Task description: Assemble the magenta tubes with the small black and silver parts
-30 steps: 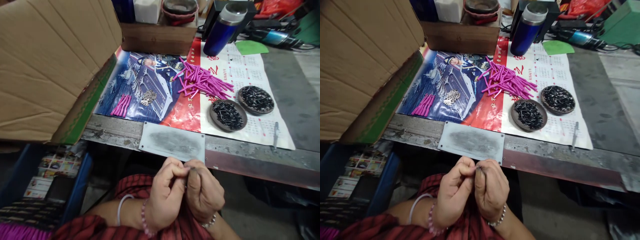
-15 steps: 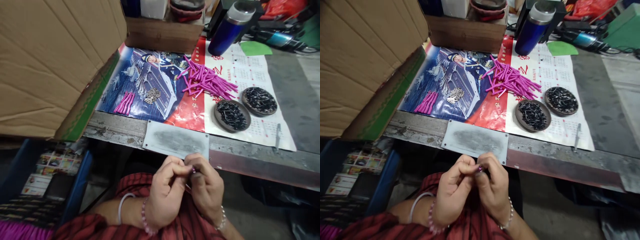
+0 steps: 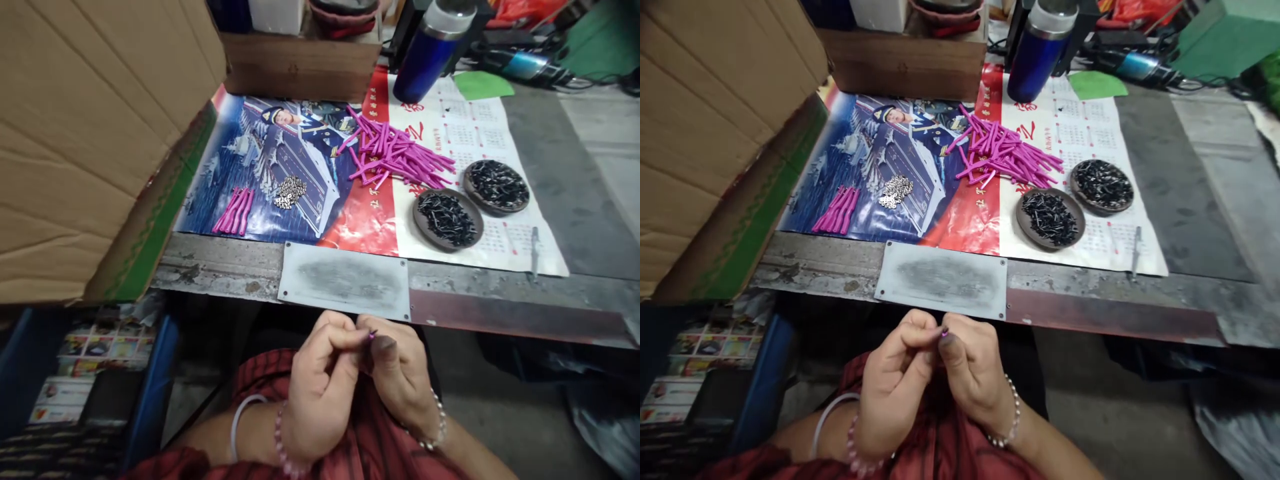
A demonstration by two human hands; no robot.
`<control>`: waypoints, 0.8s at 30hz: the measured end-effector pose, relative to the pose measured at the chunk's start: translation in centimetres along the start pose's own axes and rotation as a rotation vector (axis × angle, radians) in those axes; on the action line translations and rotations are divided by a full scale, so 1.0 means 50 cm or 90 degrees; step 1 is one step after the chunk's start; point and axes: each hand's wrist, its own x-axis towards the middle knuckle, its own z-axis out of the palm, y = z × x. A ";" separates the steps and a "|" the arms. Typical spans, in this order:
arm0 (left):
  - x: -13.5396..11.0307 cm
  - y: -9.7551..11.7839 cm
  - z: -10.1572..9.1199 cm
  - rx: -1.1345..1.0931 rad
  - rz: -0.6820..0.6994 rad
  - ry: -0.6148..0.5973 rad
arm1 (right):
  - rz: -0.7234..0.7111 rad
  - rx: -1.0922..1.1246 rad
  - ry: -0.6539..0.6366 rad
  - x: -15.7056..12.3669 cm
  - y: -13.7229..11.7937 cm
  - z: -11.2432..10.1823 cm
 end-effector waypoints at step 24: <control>0.007 -0.020 0.006 -0.004 -0.027 0.009 | 0.006 0.060 0.083 -0.016 0.027 -0.001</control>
